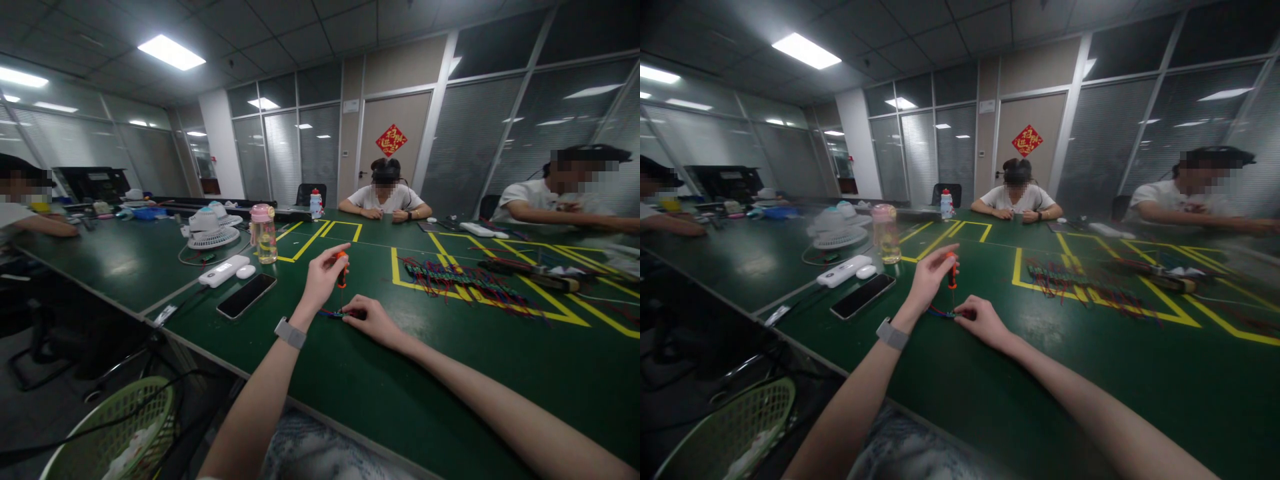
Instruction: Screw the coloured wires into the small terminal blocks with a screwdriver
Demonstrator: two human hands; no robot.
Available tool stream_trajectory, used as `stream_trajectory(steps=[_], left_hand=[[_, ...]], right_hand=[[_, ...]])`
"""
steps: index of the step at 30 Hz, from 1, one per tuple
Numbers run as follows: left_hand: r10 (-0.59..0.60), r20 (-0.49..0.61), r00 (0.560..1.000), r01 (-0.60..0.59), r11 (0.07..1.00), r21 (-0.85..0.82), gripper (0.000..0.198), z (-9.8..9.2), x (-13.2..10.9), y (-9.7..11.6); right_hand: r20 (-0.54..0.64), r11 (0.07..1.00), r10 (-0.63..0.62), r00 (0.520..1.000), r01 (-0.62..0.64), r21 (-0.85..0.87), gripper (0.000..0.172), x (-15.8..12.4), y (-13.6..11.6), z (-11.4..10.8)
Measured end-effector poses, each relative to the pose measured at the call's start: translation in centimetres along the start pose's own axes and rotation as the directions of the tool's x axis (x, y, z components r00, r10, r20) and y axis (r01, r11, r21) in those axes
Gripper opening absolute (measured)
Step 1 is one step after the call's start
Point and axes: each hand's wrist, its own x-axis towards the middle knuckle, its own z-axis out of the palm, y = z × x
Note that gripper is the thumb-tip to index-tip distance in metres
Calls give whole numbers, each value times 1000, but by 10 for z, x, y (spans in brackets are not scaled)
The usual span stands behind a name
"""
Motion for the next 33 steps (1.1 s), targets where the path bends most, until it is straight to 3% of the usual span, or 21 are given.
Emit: stream_trajectory(steps=[3,9,14,19,25,30,33], left_hand=[[67,-34,997,-63,992,111,26,-1,0,0],[-10,-14,1000,9,997,-75,33,-2,2,-5],[74,-54,996,-69,994,89,27,-3,2,-4],[-19,11,1000,20,995,-95,34,-1,2,-5],[71,-48,996,-65,990,127,26,-3,1,-3],[-8,20,1000,10,993,-117,34,-2,2,-6],[-11,0,1000,11,998,-62,35,-1,1,-5]], right_hand=[[-6,1000,-2,1000,2,1,16,0,-1,0],[-1,1000,8,1000,-8,-1,16,0,-1,0],[-5,1000,-3,1000,3,1,16,0,1,0],[-7,1000,7,1000,-7,16,16,0,2,1],[-9,1000,2,1000,-2,6,16,0,2,1],[-4,1000,1,1000,-1,8,16,0,1,1],[-2,1000,-3,1000,3,0,16,0,0,0]])
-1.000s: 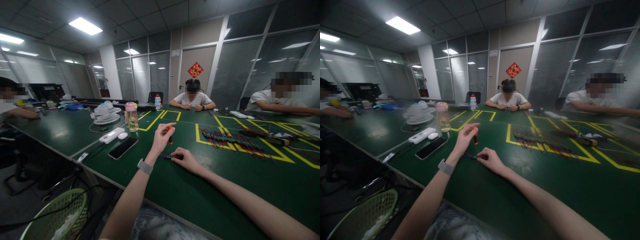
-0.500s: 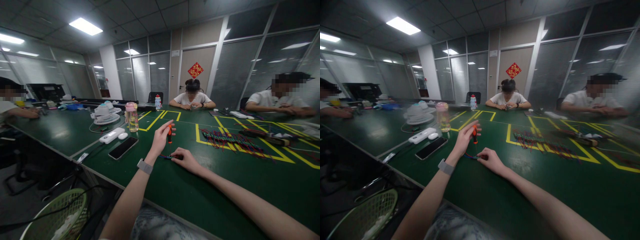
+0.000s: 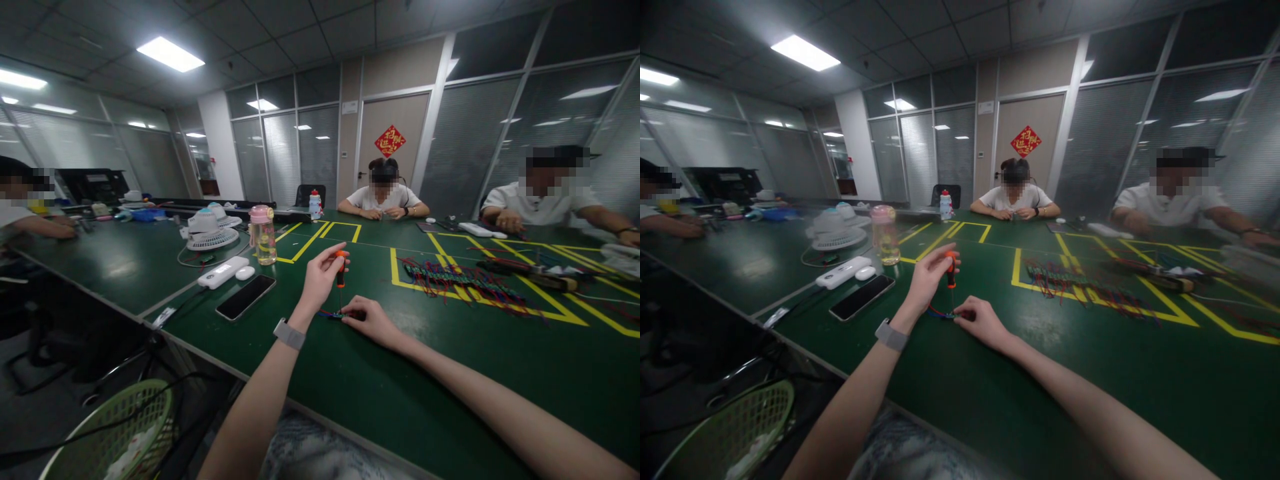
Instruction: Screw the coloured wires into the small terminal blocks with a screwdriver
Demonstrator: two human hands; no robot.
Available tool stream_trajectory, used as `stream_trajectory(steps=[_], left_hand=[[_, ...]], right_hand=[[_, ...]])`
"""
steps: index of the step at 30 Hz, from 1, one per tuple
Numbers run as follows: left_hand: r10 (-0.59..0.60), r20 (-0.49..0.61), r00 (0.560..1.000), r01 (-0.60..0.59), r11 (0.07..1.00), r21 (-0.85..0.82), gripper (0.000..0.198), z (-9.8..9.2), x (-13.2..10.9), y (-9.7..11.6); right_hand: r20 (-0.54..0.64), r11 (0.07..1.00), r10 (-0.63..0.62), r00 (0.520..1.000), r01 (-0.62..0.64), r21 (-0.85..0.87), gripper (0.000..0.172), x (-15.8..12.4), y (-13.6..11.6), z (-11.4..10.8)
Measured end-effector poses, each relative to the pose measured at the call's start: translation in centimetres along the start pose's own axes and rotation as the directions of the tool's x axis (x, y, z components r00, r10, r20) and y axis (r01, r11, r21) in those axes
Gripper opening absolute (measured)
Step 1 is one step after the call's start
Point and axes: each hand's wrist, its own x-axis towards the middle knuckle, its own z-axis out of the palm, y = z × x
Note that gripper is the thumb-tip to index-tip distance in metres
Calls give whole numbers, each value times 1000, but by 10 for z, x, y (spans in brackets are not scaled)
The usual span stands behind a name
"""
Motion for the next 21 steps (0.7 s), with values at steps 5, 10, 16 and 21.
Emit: stream_trajectory(steps=[5,10,16,21], left_hand=[[74,-30,997,-68,984,166,27,-1,-1,4],[-27,49,998,31,997,-70,36,1,0,2],[74,-8,997,-72,985,159,26,-1,-1,3],[-16,63,998,18,999,-31,36,0,0,1]], right_hand=[[-3,1000,-3,1000,3,12,15,0,-2,-1],[2,1000,2,1000,-2,10,15,0,-2,-1],[-8,1000,0,1000,0,4,15,1,-2,0],[-1,1000,5,1000,-5,-5,15,1,-2,0]])
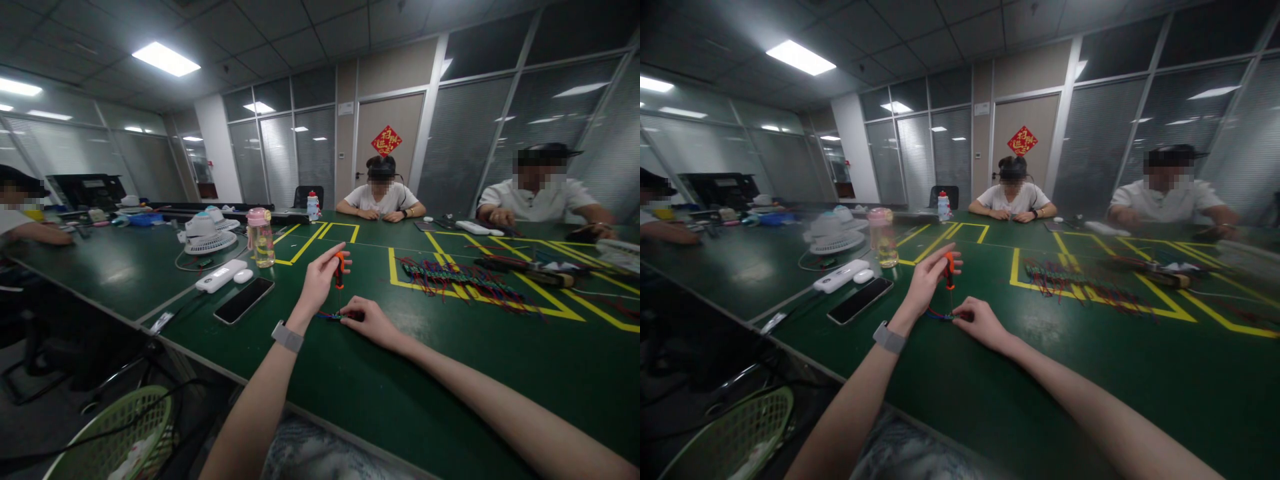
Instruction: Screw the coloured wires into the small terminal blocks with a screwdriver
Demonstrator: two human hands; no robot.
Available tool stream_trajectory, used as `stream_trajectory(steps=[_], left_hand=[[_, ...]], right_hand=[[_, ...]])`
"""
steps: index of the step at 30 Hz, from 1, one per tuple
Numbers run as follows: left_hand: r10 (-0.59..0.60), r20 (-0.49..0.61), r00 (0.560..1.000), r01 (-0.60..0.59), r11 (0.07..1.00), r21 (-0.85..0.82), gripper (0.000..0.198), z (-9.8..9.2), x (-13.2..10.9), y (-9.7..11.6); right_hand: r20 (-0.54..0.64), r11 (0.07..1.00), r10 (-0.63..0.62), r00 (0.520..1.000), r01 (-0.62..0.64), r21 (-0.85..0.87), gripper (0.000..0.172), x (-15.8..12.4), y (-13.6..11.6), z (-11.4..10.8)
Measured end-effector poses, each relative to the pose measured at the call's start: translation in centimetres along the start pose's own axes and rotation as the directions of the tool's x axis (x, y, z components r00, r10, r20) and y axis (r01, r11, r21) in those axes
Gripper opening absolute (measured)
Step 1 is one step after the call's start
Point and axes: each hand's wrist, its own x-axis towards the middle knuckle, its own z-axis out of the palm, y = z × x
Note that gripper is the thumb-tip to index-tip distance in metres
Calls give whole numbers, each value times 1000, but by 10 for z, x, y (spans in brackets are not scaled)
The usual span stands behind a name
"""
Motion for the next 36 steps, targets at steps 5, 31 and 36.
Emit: stream_trajectory(steps=[5,31,36], left_hand=[[75,-67,995,-63,985,162,29,0,-1,1],[44,-100,994,-45,999,-3,30,-1,1,-1],[94,-86,992,-81,986,144,26,1,-1,1]], right_hand=[[-7,1000,-5,1000,5,4,15,0,1,1],[-3,1000,0,1000,0,-1,15,-1,-2,-1],[0,1000,1,1000,-1,-11,15,0,-1,-1]])
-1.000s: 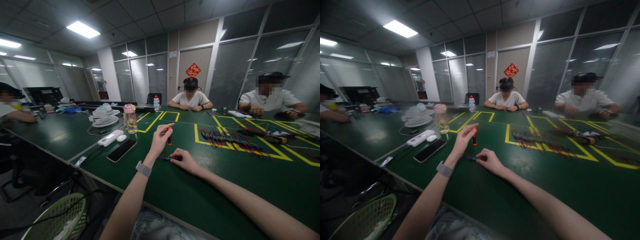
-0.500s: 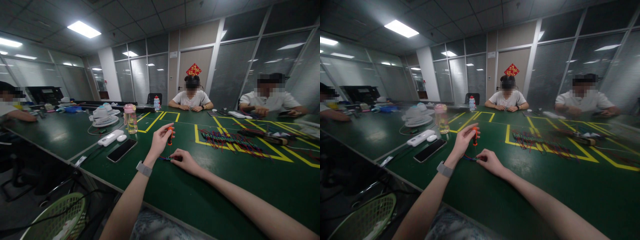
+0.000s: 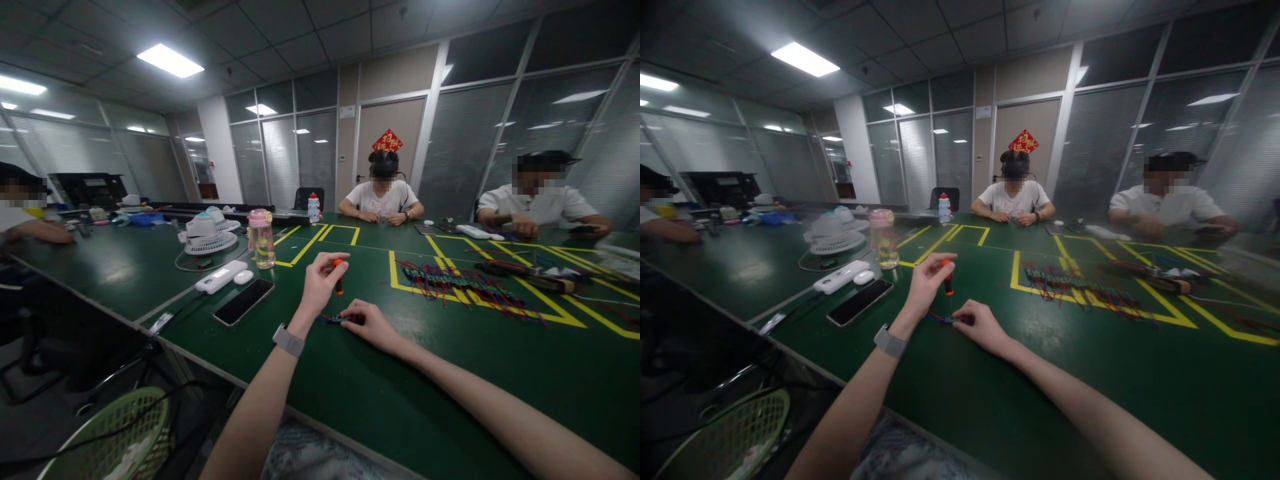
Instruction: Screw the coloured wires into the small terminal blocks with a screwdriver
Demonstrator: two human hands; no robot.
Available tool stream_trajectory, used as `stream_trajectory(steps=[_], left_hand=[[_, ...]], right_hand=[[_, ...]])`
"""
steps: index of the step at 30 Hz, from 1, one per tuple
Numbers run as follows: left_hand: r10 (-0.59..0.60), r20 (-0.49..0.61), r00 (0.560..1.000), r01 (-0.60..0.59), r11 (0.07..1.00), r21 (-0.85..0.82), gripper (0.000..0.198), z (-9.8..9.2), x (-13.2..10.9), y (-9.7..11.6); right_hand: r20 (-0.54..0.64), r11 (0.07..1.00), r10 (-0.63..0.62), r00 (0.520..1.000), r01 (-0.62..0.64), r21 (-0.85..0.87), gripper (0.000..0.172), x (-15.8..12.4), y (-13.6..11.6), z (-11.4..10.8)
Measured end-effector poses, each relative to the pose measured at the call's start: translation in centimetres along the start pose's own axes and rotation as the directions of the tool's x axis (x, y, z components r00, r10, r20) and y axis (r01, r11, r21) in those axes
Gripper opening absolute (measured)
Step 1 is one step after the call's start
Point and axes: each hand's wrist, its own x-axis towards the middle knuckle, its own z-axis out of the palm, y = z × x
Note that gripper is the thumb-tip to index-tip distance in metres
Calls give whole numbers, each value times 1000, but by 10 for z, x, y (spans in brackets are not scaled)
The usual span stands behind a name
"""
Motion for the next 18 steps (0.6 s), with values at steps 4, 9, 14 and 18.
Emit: stream_trajectory(steps=[4,9,14,18], left_hand=[[-3,6,1000,3,999,-50,27,-1,1,1],[-38,3,999,38,996,-75,28,-1,1,1],[-14,35,999,19,992,-126,26,0,1,-1],[-76,84,994,92,974,-207,32,0,0,-2]], right_hand=[[-2,1000,-4,1000,4,2,15,0,1,1],[4,1000,-7,1000,7,7,16,0,1,1],[-3,1000,-3,1000,3,1,15,0,2,1],[-7,1000,-1,1000,1,-2,15,1,3,3]])
